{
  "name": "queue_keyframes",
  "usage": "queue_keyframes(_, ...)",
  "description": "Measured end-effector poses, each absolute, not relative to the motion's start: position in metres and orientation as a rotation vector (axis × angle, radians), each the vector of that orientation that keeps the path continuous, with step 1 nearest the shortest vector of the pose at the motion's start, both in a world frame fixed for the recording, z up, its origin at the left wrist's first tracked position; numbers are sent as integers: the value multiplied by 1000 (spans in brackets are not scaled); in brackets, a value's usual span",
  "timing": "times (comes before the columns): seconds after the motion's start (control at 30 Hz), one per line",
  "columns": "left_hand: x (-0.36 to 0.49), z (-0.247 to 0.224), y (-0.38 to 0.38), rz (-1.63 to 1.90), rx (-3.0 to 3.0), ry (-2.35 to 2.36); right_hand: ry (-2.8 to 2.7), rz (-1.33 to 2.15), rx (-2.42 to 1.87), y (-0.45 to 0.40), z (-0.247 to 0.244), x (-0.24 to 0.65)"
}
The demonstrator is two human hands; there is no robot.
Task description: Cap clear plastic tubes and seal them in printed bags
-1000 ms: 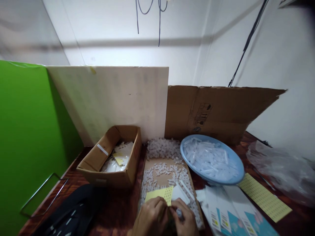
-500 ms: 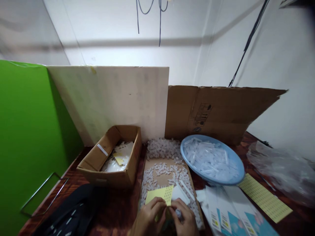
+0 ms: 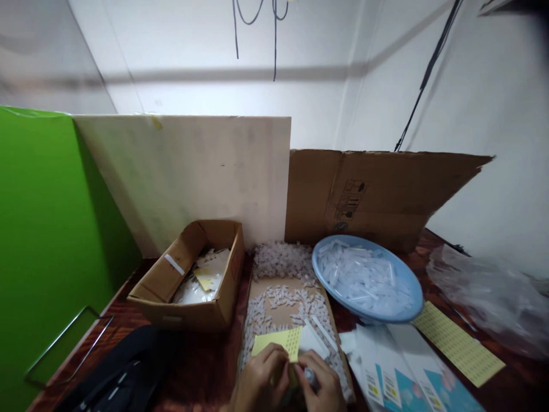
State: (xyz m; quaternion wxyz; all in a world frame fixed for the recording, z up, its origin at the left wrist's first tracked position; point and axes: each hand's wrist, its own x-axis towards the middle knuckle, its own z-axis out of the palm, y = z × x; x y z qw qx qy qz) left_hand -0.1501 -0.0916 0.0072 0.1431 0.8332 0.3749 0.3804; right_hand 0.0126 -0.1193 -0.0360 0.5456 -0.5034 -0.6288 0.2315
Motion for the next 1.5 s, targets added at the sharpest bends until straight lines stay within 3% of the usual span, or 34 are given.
queue_keyframes(0.2, -148, 7, -86, 1163, 2293, 1082, -1545, 465, -1229, -118, -51, 23)
queue_keyframes(0.4, -137, 15, -89, 1343, 2342, 1093, -1694, 149, -1318, -118, -61, 51)
queue_keyframes(0.73, -125, 34, -99, 1358, 2808, 932, -1792, 352, -1199, -116, -54, 35)
queue_keyframes(1.5, -129, 28, -94, 1250, 3007, 938, -1785, 388, -1210, -110, -44, 31)
